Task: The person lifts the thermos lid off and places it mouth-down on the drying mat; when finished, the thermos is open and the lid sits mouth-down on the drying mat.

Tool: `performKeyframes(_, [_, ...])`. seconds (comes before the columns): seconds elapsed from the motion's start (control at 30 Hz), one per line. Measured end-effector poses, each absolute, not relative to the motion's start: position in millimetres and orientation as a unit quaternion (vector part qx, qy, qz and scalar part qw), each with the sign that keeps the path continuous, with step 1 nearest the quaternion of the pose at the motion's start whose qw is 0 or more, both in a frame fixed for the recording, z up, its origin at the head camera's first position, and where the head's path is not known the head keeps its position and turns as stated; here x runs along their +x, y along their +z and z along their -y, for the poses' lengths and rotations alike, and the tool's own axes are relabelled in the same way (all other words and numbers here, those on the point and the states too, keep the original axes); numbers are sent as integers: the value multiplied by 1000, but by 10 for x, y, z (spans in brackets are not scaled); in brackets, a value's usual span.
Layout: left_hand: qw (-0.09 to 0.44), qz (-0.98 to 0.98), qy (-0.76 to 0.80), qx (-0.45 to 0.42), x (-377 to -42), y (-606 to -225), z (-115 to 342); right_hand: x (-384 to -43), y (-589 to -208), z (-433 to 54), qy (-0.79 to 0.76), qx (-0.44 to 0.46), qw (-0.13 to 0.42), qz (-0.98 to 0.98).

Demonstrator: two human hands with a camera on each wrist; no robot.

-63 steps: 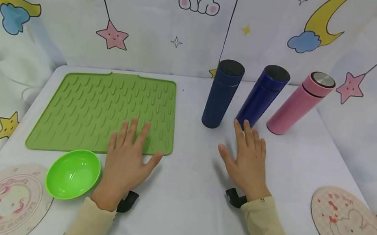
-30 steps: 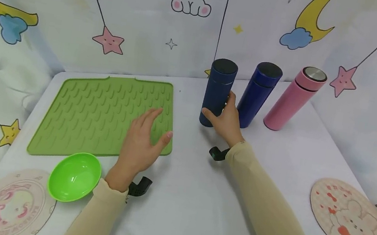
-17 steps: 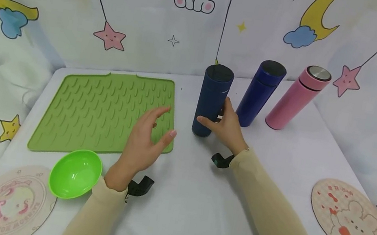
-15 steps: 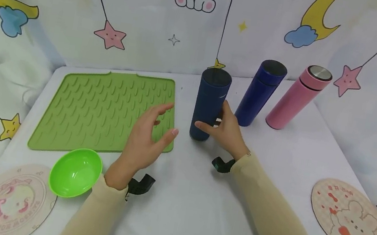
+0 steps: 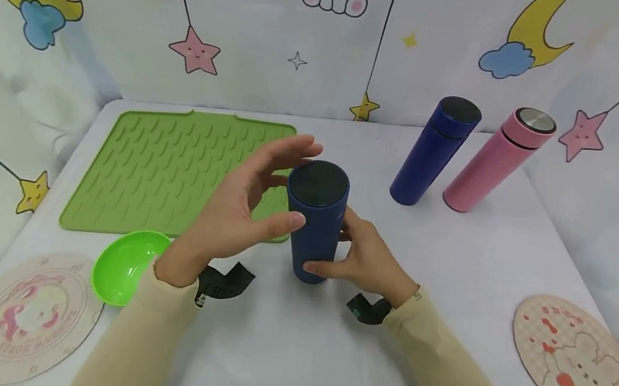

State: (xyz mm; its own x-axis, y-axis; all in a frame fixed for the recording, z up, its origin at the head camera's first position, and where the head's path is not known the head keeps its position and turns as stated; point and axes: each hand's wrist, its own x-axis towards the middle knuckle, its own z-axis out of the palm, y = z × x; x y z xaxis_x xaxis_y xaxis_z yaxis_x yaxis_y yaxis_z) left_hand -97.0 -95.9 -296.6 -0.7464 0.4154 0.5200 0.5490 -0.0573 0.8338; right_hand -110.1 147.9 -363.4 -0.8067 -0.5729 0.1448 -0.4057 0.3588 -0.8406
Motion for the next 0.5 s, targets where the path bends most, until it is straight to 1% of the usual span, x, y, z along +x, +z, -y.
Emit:
performKeyframes(0.13, [5,657,-651,-381,-1005,-2933,960,-1065,-3664,-1478,-481,-326,99,-808])
performKeyframes(0.23, [-8,655,-650,-384,-1005,-2937,960,-1040,-3679,-1476,-477,-340,104,-804])
performKeyframes(0.33, [12,670,-643,-371,-979,-2940,953,-1020,-3671,-1472,-475,-346,95,-804])
performKeyframes(0.5, [85,695,-638,-321,-920,-2964,903,-998,-3651,-1437,-464,-331,51,-820])
